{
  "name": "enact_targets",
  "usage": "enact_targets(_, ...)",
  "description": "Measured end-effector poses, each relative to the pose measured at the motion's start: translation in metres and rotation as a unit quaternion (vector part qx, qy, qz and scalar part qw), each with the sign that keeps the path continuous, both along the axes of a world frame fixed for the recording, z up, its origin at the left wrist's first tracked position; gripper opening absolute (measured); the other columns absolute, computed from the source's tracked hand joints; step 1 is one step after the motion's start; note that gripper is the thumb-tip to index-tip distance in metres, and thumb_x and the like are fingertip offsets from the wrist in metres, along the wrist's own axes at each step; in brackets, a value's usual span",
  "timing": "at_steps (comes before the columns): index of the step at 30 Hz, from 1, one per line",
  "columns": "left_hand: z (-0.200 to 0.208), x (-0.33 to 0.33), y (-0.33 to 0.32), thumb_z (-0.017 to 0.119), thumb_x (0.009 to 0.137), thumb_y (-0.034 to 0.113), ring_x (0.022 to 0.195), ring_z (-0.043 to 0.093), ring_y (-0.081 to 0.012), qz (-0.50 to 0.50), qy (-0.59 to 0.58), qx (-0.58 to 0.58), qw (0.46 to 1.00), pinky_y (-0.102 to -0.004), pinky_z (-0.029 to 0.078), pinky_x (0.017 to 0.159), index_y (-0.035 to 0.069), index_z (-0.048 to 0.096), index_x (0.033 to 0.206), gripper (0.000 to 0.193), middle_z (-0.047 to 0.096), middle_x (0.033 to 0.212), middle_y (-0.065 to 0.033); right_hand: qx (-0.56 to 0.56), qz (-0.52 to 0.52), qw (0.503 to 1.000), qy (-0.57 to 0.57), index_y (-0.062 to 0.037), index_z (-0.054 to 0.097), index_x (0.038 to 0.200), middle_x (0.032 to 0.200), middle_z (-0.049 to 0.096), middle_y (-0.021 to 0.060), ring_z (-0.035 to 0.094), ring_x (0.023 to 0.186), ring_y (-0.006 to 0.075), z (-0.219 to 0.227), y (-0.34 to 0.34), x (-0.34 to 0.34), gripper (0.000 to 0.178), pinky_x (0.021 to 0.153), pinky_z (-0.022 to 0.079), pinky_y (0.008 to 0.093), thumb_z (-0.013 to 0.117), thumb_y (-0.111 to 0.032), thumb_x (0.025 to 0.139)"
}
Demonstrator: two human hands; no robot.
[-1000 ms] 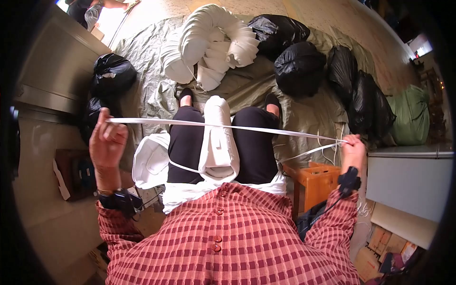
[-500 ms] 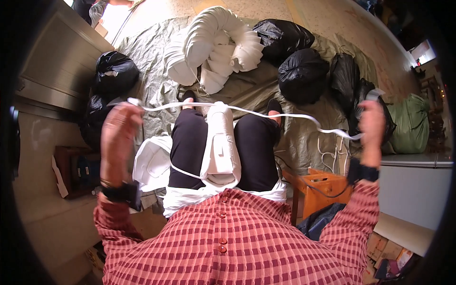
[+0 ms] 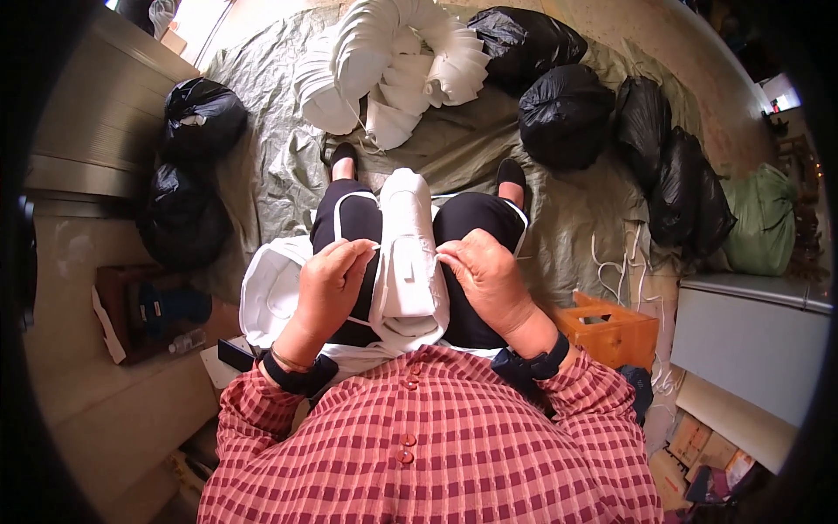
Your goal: Threading laces or long strings through the eyelets of white shoe uppers in a workshop.
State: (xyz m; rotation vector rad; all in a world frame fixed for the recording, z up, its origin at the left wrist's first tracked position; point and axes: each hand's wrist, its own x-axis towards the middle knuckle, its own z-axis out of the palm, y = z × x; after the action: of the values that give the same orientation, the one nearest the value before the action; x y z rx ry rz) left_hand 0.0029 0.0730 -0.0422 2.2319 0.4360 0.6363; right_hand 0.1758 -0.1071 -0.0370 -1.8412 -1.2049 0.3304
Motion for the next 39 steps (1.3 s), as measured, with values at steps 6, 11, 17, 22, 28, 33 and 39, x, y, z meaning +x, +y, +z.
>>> enact_targets(6, 0.009, 0.005, -0.001, 0.064, 0.091, 0.010, 0.073, 0.066, -0.0303, -0.009, 0.151, 0.115, 0.982, -0.0405, 0.052, 0.064, 0.007, 0.068, 0.102, 0.012, 0.063, 0.081, -0.0079, -0.069, -0.055, 0.994, 0.072, -0.0033, 0.071, 0.094, 0.077, 0.060, 0.0074, 0.059, 0.064, 0.0200, 0.011, 0.005, 0.004, 0.009, 0.060, 0.047, 0.0319, 0.075, -0.007, 0.086)
enact_targets(11, 0.022, 0.012, 0.004, 0.060, 0.085, 0.012, 0.078, 0.063, -0.0237, -0.095, 0.226, 0.271, 0.931, -0.0368, 0.050, 0.065, 0.009, 0.063, 0.104, 0.019, 0.057, 0.084, -0.0057, -0.033, -0.030, 0.999, 0.031, -0.0028, 0.070, 0.093, 0.078, 0.060, 0.0053, 0.056, 0.064, 0.0157, 0.006, 0.007, 0.010, 0.005, 0.058, 0.045, 0.0280, 0.072, -0.005, 0.089)
enact_targets(17, 0.044, 0.025, 0.012, 0.058, 0.084, 0.009, 0.080, 0.064, -0.0250, -0.148, 0.281, 0.286, 0.904, -0.0370, 0.050, 0.067, 0.008, 0.063, 0.092, 0.009, 0.059, 0.084, -0.0074, -0.030, -0.066, 0.972, 0.221, -0.0002, 0.063, 0.100, 0.091, 0.065, 0.0067, 0.063, 0.069, 0.0135, 0.004, 0.015, 0.005, 0.005, 0.064, 0.051, 0.0254, 0.064, -0.002, 0.095)
enact_targets(22, 0.044, 0.031, 0.023, 0.057, 0.089, 0.007, 0.077, 0.064, -0.0360, -0.165, 0.284, 0.142, 0.934, -0.0447, 0.051, 0.067, 0.003, 0.059, 0.089, 0.005, 0.060, 0.080, -0.0151, -0.024, -0.007, 0.980, 0.197, 0.0022, 0.069, 0.100, 0.090, 0.065, 0.0092, 0.065, 0.070, 0.0144, 0.005, 0.014, 0.008, 0.011, 0.067, 0.054, 0.0260, 0.063, 0.006, 0.092)
enact_targets(28, 0.033, 0.033, 0.019, 0.056, 0.094, 0.010, 0.079, 0.063, -0.0421, -0.109, 0.245, 0.028, 0.963, -0.0483, 0.049, 0.066, 0.000, 0.056, 0.086, 0.014, 0.062, 0.080, -0.0210, -0.050, 0.012, 0.980, 0.192, 0.0027, 0.067, 0.101, 0.092, 0.063, 0.0067, 0.064, 0.071, 0.0107, 0.009, 0.017, 0.012, 0.010, 0.066, 0.055, 0.0231, 0.060, 0.005, 0.095)
enact_targets(33, 0.028, 0.029, 0.013, 0.056, 0.095, 0.011, 0.079, 0.063, -0.0425, -0.098, 0.233, 0.023, 0.967, -0.0485, 0.049, 0.066, 0.000, 0.056, 0.085, 0.015, 0.061, 0.080, -0.0212, -0.051, -0.004, 0.979, 0.196, 0.0028, 0.066, 0.100, 0.091, 0.062, 0.0072, 0.063, 0.070, 0.0111, 0.005, 0.017, 0.006, 0.008, 0.065, 0.054, 0.0237, 0.059, 0.004, 0.096)
enact_targets(39, 0.022, 0.025, 0.009, 0.056, 0.095, 0.012, 0.080, 0.063, -0.0426, -0.078, 0.231, 0.014, 0.970, -0.0486, 0.048, 0.066, 0.000, 0.054, 0.084, 0.017, 0.061, 0.079, -0.0208, -0.082, 0.012, 0.977, 0.194, 0.0011, 0.065, 0.099, 0.090, 0.062, 0.0099, 0.064, 0.070, 0.0183, 0.005, 0.018, 0.007, 0.007, 0.065, 0.054, 0.0289, 0.060, 0.001, 0.095)
